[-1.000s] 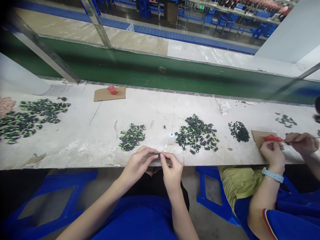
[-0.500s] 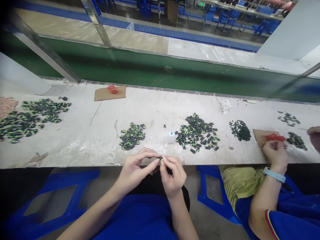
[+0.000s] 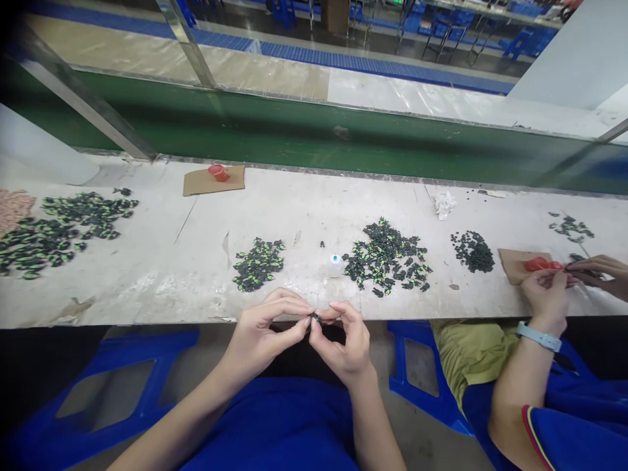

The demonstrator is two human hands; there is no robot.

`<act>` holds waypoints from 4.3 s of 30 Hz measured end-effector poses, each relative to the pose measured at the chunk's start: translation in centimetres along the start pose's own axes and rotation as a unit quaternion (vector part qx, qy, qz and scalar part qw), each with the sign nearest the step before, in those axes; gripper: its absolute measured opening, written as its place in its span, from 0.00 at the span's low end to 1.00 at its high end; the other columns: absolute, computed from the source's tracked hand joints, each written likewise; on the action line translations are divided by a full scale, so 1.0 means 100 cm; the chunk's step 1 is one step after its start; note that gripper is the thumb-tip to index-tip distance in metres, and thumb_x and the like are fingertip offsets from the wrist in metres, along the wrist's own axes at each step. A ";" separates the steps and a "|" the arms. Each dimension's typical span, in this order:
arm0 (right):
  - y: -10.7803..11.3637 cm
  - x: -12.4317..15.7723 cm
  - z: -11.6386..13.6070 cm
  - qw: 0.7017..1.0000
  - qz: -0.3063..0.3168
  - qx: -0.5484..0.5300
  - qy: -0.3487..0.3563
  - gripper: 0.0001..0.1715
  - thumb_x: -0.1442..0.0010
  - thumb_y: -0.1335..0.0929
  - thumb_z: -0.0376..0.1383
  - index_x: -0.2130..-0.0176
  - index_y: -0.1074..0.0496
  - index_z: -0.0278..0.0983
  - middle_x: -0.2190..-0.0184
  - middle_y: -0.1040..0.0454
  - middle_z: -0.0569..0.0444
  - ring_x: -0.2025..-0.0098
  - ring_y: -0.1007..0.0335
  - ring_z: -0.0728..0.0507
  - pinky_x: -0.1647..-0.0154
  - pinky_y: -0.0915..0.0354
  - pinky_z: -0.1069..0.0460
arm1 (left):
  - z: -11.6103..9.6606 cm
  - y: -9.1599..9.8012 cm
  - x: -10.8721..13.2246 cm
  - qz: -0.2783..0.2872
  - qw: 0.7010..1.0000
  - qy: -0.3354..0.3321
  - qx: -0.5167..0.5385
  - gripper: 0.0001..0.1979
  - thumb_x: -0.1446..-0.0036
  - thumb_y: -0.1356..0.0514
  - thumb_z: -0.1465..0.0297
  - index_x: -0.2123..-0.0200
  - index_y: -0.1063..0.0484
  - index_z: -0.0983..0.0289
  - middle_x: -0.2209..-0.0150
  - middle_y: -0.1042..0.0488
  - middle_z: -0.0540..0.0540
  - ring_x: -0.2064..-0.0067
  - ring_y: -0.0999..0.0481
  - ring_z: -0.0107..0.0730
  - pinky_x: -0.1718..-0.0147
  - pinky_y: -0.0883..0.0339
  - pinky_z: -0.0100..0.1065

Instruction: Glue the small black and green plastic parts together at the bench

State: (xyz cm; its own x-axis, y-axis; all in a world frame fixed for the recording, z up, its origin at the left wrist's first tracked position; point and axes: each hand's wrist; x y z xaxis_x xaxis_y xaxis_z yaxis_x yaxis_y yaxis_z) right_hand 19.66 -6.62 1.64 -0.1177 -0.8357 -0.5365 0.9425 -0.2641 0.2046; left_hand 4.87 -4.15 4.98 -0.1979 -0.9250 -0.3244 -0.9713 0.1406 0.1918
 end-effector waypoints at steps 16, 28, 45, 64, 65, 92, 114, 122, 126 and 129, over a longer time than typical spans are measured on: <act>0.000 -0.009 -0.004 0.948 0.049 -0.166 -0.267 0.18 0.44 0.29 0.38 0.54 0.32 0.40 0.72 0.26 0.57 0.70 0.26 0.49 0.68 0.28 0.54 | 0.015 0.002 0.002 0.037 0.993 -0.036 -0.103 0.09 0.40 0.42 0.76 0.59 0.25 0.63 0.67 0.22 0.54 0.63 0.25 0.32 0.66 0.27 0.32; -0.002 -0.010 -0.010 0.905 0.059 -0.241 -0.346 0.23 0.53 0.25 0.42 0.62 0.38 0.41 0.78 0.31 0.62 0.76 0.33 0.50 0.73 0.31 0.55 | 0.022 0.007 -0.001 0.074 0.982 -0.117 -0.129 0.09 0.38 0.44 0.77 0.60 0.24 0.63 0.70 0.22 0.55 0.66 0.28 0.33 0.69 0.29 0.33; 0.047 -0.020 -0.043 0.960 -0.139 -0.030 -0.239 0.14 0.51 0.26 0.41 0.70 0.33 0.38 0.74 0.28 0.55 0.71 0.29 0.46 0.69 0.31 0.51 | 0.034 0.018 -0.004 0.100 0.956 -0.084 -0.262 0.18 0.37 0.45 0.74 0.45 0.33 0.60 0.64 0.21 0.55 0.58 0.26 0.40 0.55 0.35 0.44; 0.001 -0.043 -0.056 0.953 0.023 0.301 -0.021 0.12 0.41 0.31 0.42 0.59 0.31 0.40 0.49 0.31 0.44 0.40 0.49 0.32 0.42 0.45 0.33 | 0.053 0.071 -0.037 0.173 0.827 -0.098 -0.526 0.17 0.43 0.53 0.85 0.68 0.29 0.63 0.68 0.27 0.59 0.60 0.32 0.45 0.58 0.41 0.45; 0.000 -0.043 -0.055 0.957 0.028 0.287 -0.024 0.10 0.40 0.32 0.42 0.60 0.31 0.40 0.49 0.30 0.44 0.40 0.49 0.33 0.42 0.44 0.34 | 0.053 0.068 -0.036 0.167 0.843 -0.096 -0.502 0.15 0.41 0.52 0.83 0.68 0.29 0.62 0.67 0.26 0.58 0.60 0.31 0.44 0.58 0.42 0.44; -0.026 -0.037 -0.046 0.985 0.026 0.053 -0.165 0.19 0.44 0.30 0.42 0.53 0.29 0.37 0.58 0.24 0.47 0.57 0.28 0.40 0.56 0.31 0.45 | 0.061 0.014 -0.006 0.015 0.935 0.020 -0.352 0.02 0.44 0.35 0.71 0.69 0.24 0.57 0.66 0.19 0.50 0.54 0.26 0.43 0.56 0.46 0.45; -0.011 -0.009 -0.048 0.976 -0.095 0.111 -0.159 0.14 0.44 0.33 0.44 0.69 0.26 0.36 0.77 0.24 0.55 0.76 0.30 0.45 0.75 0.34 0.52 | 0.066 0.009 -0.007 0.012 0.940 0.035 -0.340 0.06 0.43 0.36 0.73 0.62 0.26 0.57 0.64 0.17 0.48 0.54 0.23 0.38 0.55 0.47 0.41; -0.011 -0.012 -0.045 0.977 -0.090 0.112 -0.157 0.13 0.44 0.33 0.43 0.73 0.28 0.36 0.80 0.28 0.57 0.79 0.34 0.47 0.77 0.37 0.54 | 0.066 0.011 -0.007 0.022 0.939 0.039 -0.341 0.04 0.41 0.38 0.71 0.63 0.24 0.57 0.62 0.18 0.50 0.54 0.23 0.38 0.55 0.47 0.42; -0.011 -0.013 -0.044 0.976 -0.094 0.109 -0.162 0.14 0.44 0.33 0.43 0.75 0.30 0.36 0.82 0.30 0.58 0.79 0.35 0.47 0.78 0.38 0.54 | 0.066 0.011 -0.007 0.025 0.939 0.047 -0.339 0.04 0.41 0.38 0.71 0.63 0.24 0.57 0.62 0.18 0.50 0.53 0.24 0.38 0.55 0.47 0.42; -0.011 -0.013 -0.045 0.976 -0.096 0.106 -0.165 0.14 0.44 0.32 0.43 0.75 0.30 0.36 0.83 0.31 0.59 0.80 0.36 0.48 0.78 0.39 0.54 | 0.065 0.011 -0.007 0.024 0.940 0.050 -0.338 0.04 0.41 0.38 0.71 0.63 0.24 0.57 0.62 0.18 0.50 0.53 0.24 0.38 0.55 0.47 0.42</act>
State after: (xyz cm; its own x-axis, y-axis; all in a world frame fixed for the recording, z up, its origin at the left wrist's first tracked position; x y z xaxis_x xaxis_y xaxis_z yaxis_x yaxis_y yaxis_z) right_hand 20.18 -3.12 -1.55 -0.4126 -0.8616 -0.2956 0.8113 -0.4952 0.3108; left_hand 3.10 -1.08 -0.62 -0.1933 -0.9568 -0.2173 -0.6496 -0.0412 0.7591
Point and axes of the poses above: each hand's wrist, its own x-axis away from the middle knuckle, its own y-axis out of the back of the hand, z = x × y
